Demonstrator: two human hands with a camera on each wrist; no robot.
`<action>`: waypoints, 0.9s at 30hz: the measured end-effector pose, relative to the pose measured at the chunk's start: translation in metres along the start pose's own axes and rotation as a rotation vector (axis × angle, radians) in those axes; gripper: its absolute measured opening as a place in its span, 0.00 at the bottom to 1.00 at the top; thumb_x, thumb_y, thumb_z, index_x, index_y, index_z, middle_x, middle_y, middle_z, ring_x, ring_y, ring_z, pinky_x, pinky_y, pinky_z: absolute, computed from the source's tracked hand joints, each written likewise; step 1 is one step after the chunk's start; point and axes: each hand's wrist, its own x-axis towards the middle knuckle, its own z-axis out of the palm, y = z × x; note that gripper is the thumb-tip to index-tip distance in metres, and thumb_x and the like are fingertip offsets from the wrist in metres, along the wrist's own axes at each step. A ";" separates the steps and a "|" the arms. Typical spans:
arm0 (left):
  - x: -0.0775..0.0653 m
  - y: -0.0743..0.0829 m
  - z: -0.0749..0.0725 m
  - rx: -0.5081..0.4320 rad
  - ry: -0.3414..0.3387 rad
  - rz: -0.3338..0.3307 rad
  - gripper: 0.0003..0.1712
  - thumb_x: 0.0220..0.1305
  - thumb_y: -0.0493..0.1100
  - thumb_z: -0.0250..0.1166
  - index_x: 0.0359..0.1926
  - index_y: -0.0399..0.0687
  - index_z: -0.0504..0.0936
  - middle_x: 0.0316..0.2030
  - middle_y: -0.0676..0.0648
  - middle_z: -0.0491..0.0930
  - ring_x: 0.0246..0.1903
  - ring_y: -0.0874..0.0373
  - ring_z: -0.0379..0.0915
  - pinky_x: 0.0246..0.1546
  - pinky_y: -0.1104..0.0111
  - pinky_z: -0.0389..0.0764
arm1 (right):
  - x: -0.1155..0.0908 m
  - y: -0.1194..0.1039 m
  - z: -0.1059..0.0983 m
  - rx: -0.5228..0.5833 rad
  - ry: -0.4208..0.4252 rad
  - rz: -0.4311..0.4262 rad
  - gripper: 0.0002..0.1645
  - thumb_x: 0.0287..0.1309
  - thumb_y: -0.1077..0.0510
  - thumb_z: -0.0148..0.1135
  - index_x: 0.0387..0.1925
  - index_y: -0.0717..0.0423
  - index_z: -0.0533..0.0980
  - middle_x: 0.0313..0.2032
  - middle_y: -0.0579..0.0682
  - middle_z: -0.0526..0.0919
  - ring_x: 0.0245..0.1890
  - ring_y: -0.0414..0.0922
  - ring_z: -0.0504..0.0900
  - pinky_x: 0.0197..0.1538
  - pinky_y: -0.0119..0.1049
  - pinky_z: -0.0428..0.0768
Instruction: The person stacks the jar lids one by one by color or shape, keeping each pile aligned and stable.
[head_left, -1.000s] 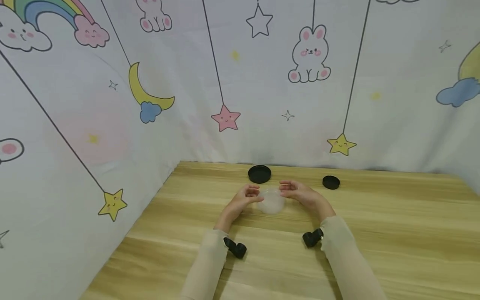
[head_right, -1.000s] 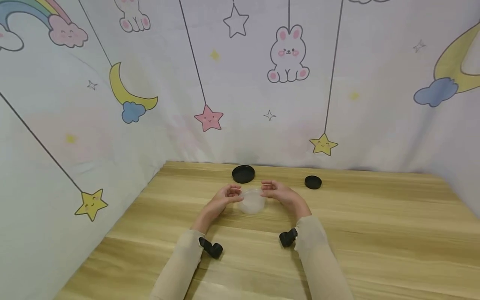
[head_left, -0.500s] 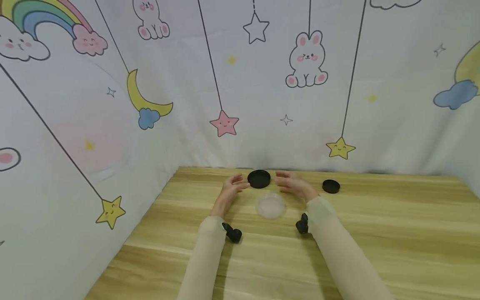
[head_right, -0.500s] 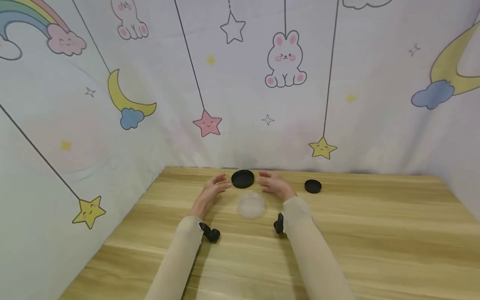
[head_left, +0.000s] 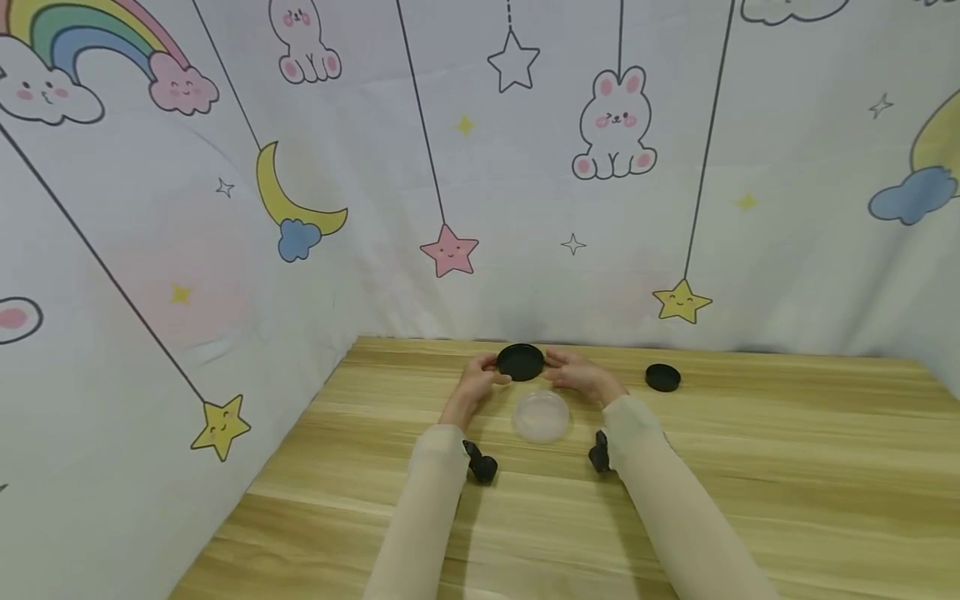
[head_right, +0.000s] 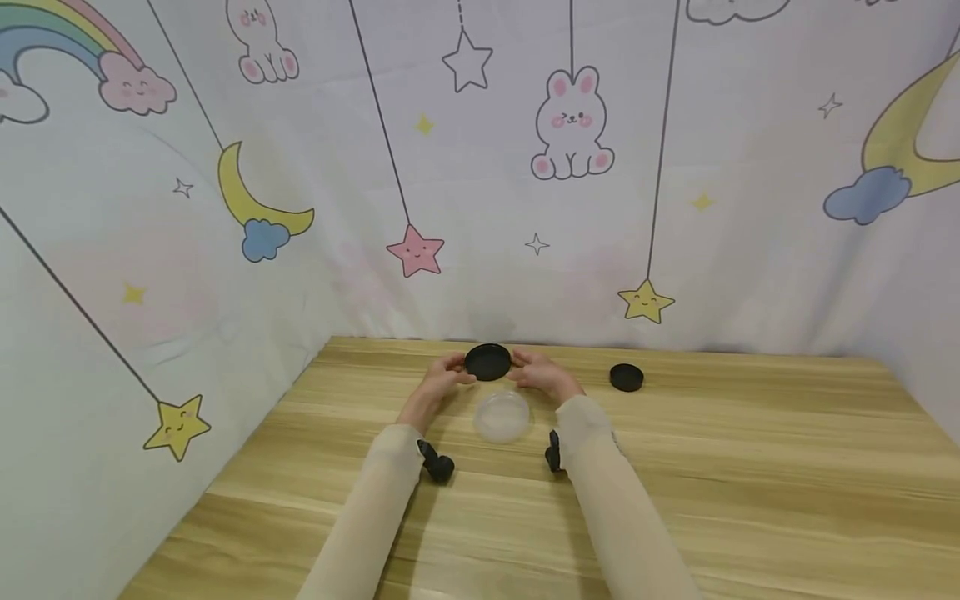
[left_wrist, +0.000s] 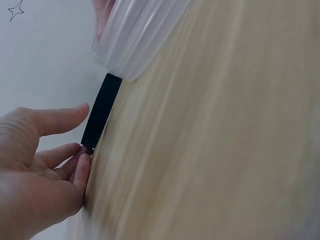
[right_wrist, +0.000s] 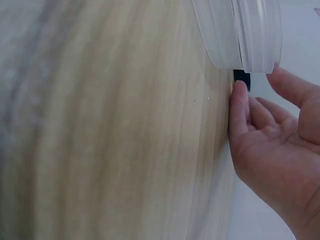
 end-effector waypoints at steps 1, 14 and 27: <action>-0.015 0.016 0.002 -0.001 0.005 -0.021 0.38 0.57 0.28 0.66 0.68 0.31 0.64 0.66 0.33 0.68 0.66 0.41 0.63 0.68 0.54 0.65 | 0.000 0.000 0.000 0.009 -0.002 -0.002 0.42 0.72 0.65 0.45 0.74 0.69 0.33 0.76 0.67 0.37 0.76 0.62 0.45 0.74 0.54 0.57; -0.041 0.049 0.007 -0.110 0.012 -0.037 0.31 0.61 0.29 0.62 0.66 0.33 0.68 0.60 0.33 0.73 0.53 0.49 0.76 0.61 0.59 0.75 | -0.001 0.001 0.005 0.118 0.119 -0.003 0.42 0.68 0.67 0.52 0.75 0.65 0.44 0.70 0.67 0.60 0.49 0.44 0.81 0.62 0.42 0.76; -0.045 0.067 0.021 -0.226 0.031 0.086 0.31 0.60 0.29 0.65 0.65 0.36 0.70 0.62 0.33 0.71 0.37 0.62 0.79 0.49 0.66 0.81 | -0.025 -0.024 0.000 0.181 0.333 -0.133 0.34 0.70 0.61 0.51 0.72 0.67 0.53 0.71 0.66 0.56 0.64 0.55 0.69 0.70 0.49 0.67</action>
